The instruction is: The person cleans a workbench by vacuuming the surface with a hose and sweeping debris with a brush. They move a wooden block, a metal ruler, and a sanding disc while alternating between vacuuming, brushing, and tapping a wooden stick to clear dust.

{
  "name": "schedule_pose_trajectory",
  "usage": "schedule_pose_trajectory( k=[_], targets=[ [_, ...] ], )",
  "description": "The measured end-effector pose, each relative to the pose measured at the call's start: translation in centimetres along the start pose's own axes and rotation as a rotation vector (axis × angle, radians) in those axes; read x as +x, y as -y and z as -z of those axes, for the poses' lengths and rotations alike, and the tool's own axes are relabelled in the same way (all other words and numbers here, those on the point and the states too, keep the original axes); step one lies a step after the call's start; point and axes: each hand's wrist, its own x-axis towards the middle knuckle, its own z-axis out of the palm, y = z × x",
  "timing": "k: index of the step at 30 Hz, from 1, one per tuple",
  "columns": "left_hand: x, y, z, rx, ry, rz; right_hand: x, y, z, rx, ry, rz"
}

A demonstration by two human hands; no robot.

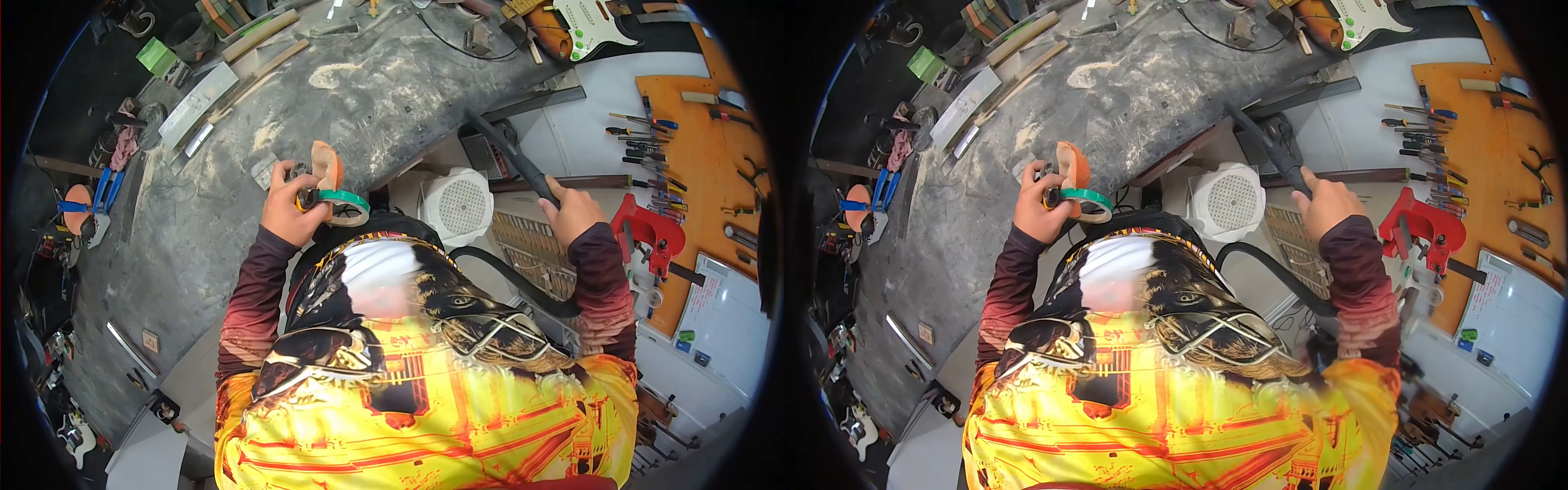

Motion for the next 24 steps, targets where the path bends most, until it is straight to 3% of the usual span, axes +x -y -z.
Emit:
schedule_pose_trajectory(
  k=[5,15,24],
  targets=[
    [-0.7,-0.2,0.9,0.0,0.049,-0.006,-2.5,4.7,0.1,0.006,0.135,-0.041],
    [-3.4,0.8,3.6,-0.004,0.107,0.06,-9.5,14.0,-0.5,0.058,0.28,0.288],
    [-4.5,1.5,5.4,0.026,0.06,0.021,-7.1,11.0,0.6,0.011,0.16,0.083]
  ],
)
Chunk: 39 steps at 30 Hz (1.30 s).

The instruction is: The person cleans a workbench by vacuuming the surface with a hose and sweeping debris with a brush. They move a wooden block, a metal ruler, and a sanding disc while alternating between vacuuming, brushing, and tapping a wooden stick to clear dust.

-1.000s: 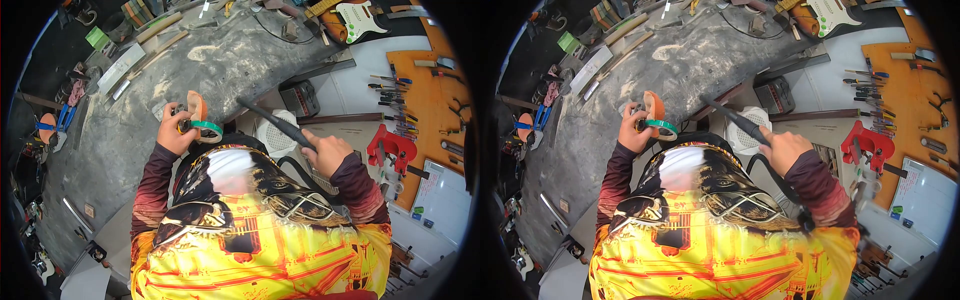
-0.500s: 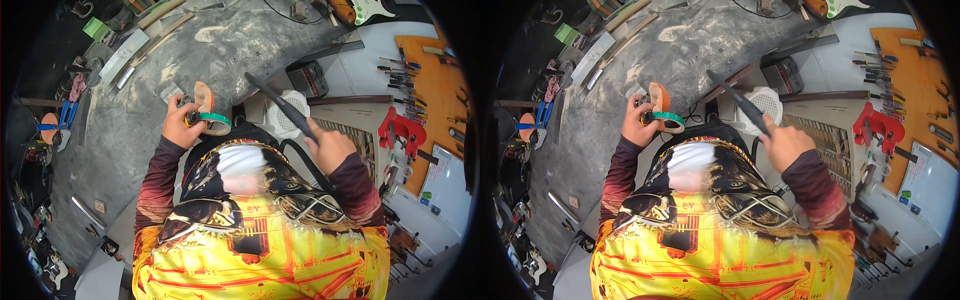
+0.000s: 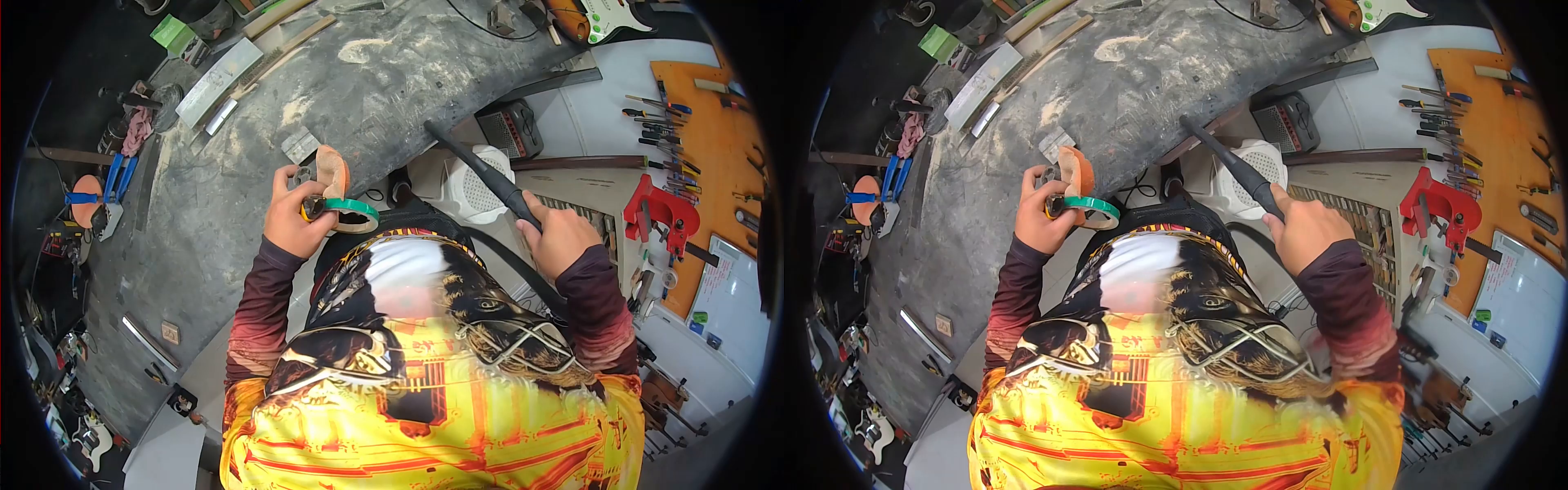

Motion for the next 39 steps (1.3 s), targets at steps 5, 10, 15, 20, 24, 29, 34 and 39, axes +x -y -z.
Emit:
schedule_pose_trajectory(
  k=[5,10,15,20,24,29,34,39],
  targets=[
    [0.4,-0.3,0.2,-0.038,0.03,0.043,-1.5,3.6,0.7,-0.057,0.059,0.074],
    [0.7,-0.4,0.4,-0.03,0.03,0.0,-0.3,2.8,2.5,-0.039,0.124,0.137],
    [0.3,-0.8,1.0,-0.067,0.042,0.03,3.1,-1.3,2.9,0.062,0.133,0.148],
    [-0.4,-0.1,1.3,-0.028,-0.011,0.007,7.4,-6.6,3.5,-0.076,-0.053,-0.1],
    [-0.5,-0.3,1.0,-0.022,-0.059,0.029,8.6,-8.1,3.7,-0.121,-0.076,-0.138],
    [0.9,-1.6,0.0,0.003,-0.119,0.055,10.1,-10.0,3.8,-0.155,0.017,-0.098],
    [4.0,-4.5,-2.4,-0.007,-0.132,0.075,12.3,-16.2,3.1,-0.079,-0.137,-0.007],
    [8.7,-7.4,-6.3,0.061,-0.14,0.077,18.1,-27.0,5.6,-0.101,-0.248,-0.172]
  ],
)
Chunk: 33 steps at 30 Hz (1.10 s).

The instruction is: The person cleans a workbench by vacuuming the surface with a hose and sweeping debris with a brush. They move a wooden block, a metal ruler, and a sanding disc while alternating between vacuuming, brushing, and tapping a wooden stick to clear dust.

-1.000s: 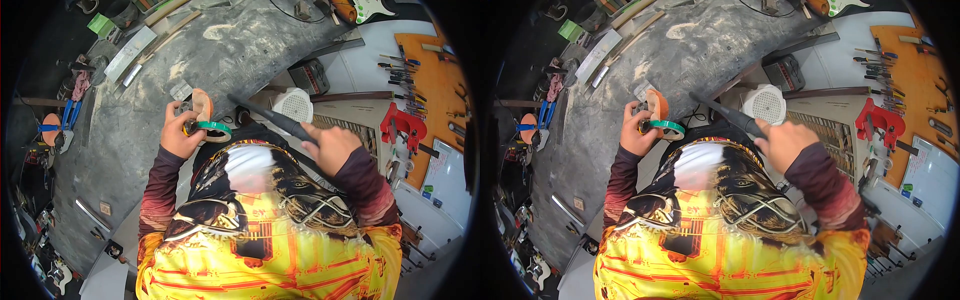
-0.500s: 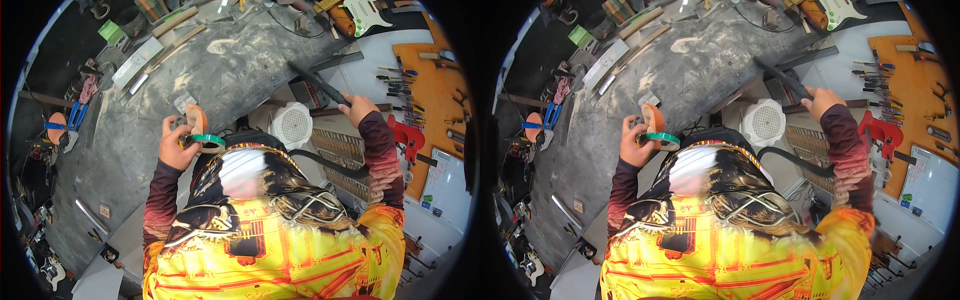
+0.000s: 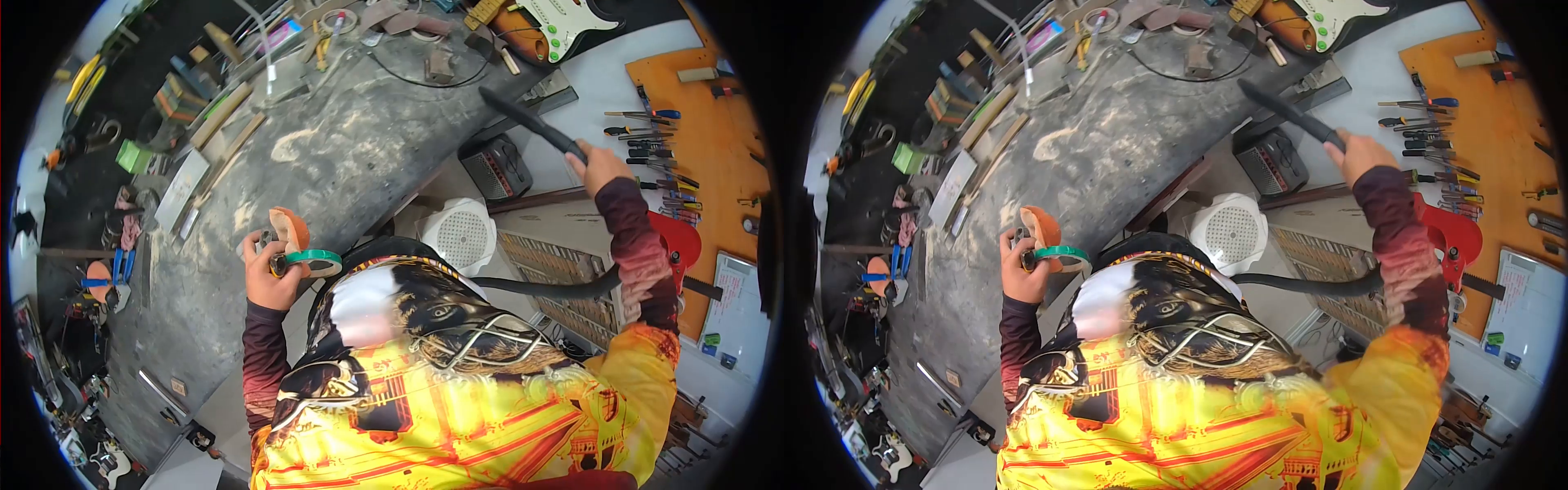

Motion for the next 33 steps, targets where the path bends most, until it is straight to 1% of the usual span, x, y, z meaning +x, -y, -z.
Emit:
schedule_pose_trajectory(
  k=[2,4,6,7,8,10,11,13,16,21,24,26,28,29,30,33],
  targets=[
    [1.6,-1.9,-1.7,0.02,-0.016,0.005,3.8,-2.3,0.2,-0.042,0.015,-0.07],
    [3.2,-4.2,-2.9,-0.023,0.052,0.062,7.9,-4.0,-0.6,-0.064,-0.008,-0.061],
    [4.2,-5.9,-3.4,0.01,0.066,0.048,12.1,-5.4,-1.6,-0.051,-0.072,-0.04],
    [4.6,-6.5,-3.6,0.031,0.083,0.027,13.7,-5.3,-1.2,-0.06,-0.003,-0.084],
    [4.8,-6.9,-3.8,0.041,0.079,0.028,15.3,-5.6,-1.1,-0.052,-0.005,-0.078],
    [4.8,-7.3,-3.9,0.07,0.057,0.017,17.7,-6.2,-0.9,-0.131,0.019,-0.142],
    [4.8,-7.3,-3.8,0.078,0.049,0.017,18.2,-6.9,-0.4,-0.122,0.034,-0.099],
    [4.3,-7.2,-4.0,0.052,0.014,0.039,18.3,-6.8,0.5,-0.137,0.037,-0.095],
    [3.8,-7.0,-4.0,0.061,0.016,0.069,18.4,-7.0,1.0,-0.16,0.036,-0.1],
    [3.4,-6.5,-3.9,0.048,0.006,0.085,18.3,-7.7,-0.1,-0.182,-0.015,-0.091],
    [3.1,-6.6,-3.7,0.058,0.012,0.075,17.1,-7.6,0.4,-0.175,0.028,-0.078],
    [3.0,-6.4,-3.5,0.064,0.008,0.064,16.7,-9.4,-0.3,-0.185,0.027,-0.035],
    [3.0,-5.9,-3.3,0.075,0.019,0.069,15.5,-10.6,0.3,-0.186,0.028,-0.054],
    [3.0,-5.8,-3.3,0.073,0.025,0.068,15.7,-11.4,0.2,-0.164,0.008,-0.113],
    [3.0,-5.7,-3.4,0.065,0.027,0.084,15.9,-11.6,0.0,-0.165,0.013,-0.121],
    [3.5,-6.2,-3.8,0.053,0.024,0.106,17.2,-10.8,-0.1,-0.241,0.031,-0.145]
  ],
)
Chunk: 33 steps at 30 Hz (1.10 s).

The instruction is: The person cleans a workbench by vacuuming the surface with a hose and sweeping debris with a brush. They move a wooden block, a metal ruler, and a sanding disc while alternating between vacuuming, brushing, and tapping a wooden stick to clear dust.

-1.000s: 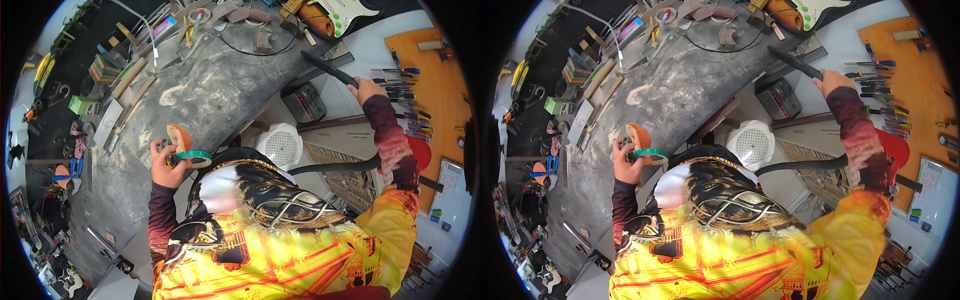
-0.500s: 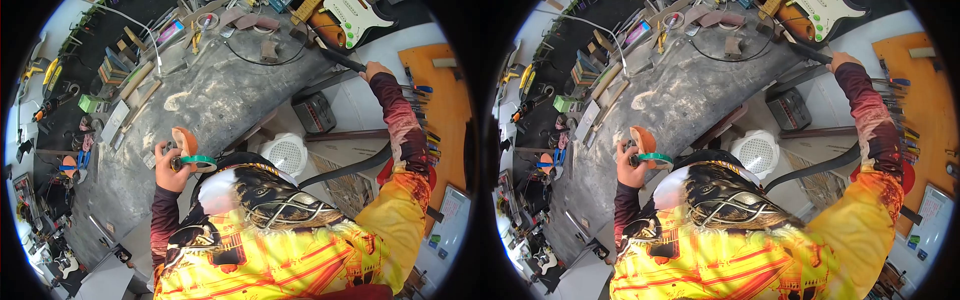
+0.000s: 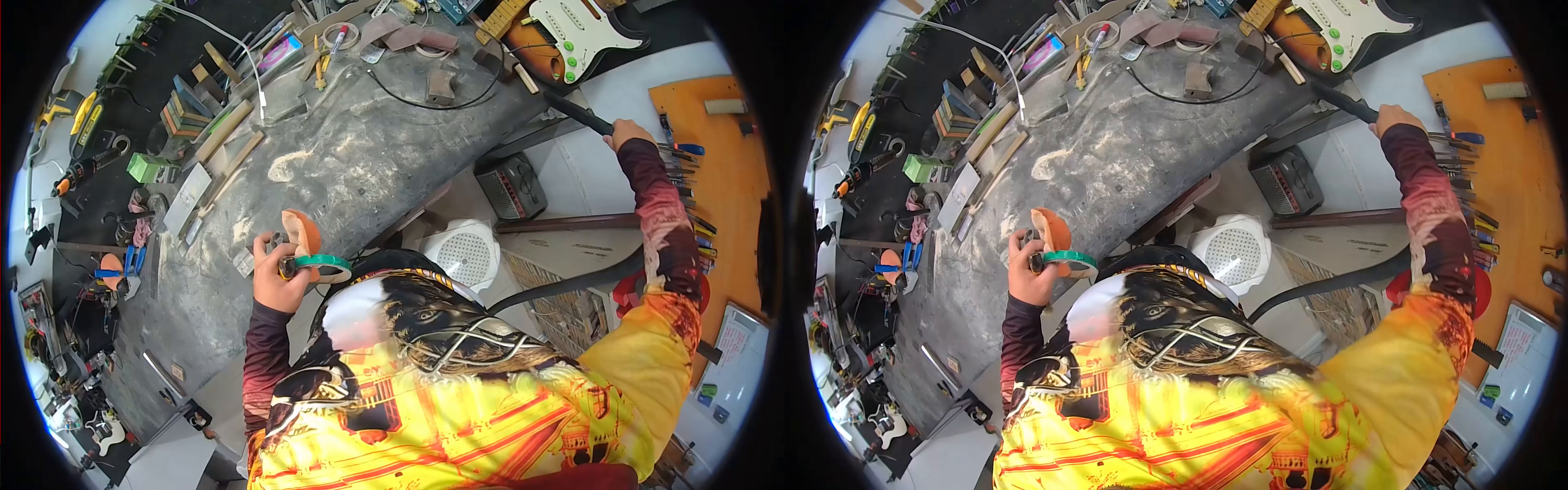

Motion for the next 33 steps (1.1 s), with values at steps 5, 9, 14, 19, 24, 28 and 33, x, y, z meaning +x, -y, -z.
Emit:
schedule_pose_trajectory(
  k=[5,9,14,19,24,28,33],
  targets=[
    [0.5,-0.6,0.7,0.051,0.01,-0.002,2.7,2.7,0.3,-0.009,0.013,-0.01],
    [0.2,-0.2,0.3,0.061,0.003,-0.017,3.1,3.0,0.5,-0.027,0.036,-0.002],
    [0.0,0.1,0.2,0.027,0.006,-0.023,0.8,3.7,1.5,-0.028,0.121,-0.019],
    [0.4,0.4,0.8,0.024,0.057,-0.032,-1.2,5.7,3.6,0.039,-0.023,0.077],
    [-0.2,1.7,2.0,0.008,-0.024,-0.085,-1.1,8.2,3.3,0.012,-0.016,0.114],
    [-1.6,4.1,3.0,-0.02,0.002,-0.084,-9.2,10.7,5.4,0.008,0.063,0.187],
    [-2.8,6.1,4.2,-0.086,0.038,-0.096,-19.6,15.3,7.3,0.023,0.071,0.316]
  ],
)
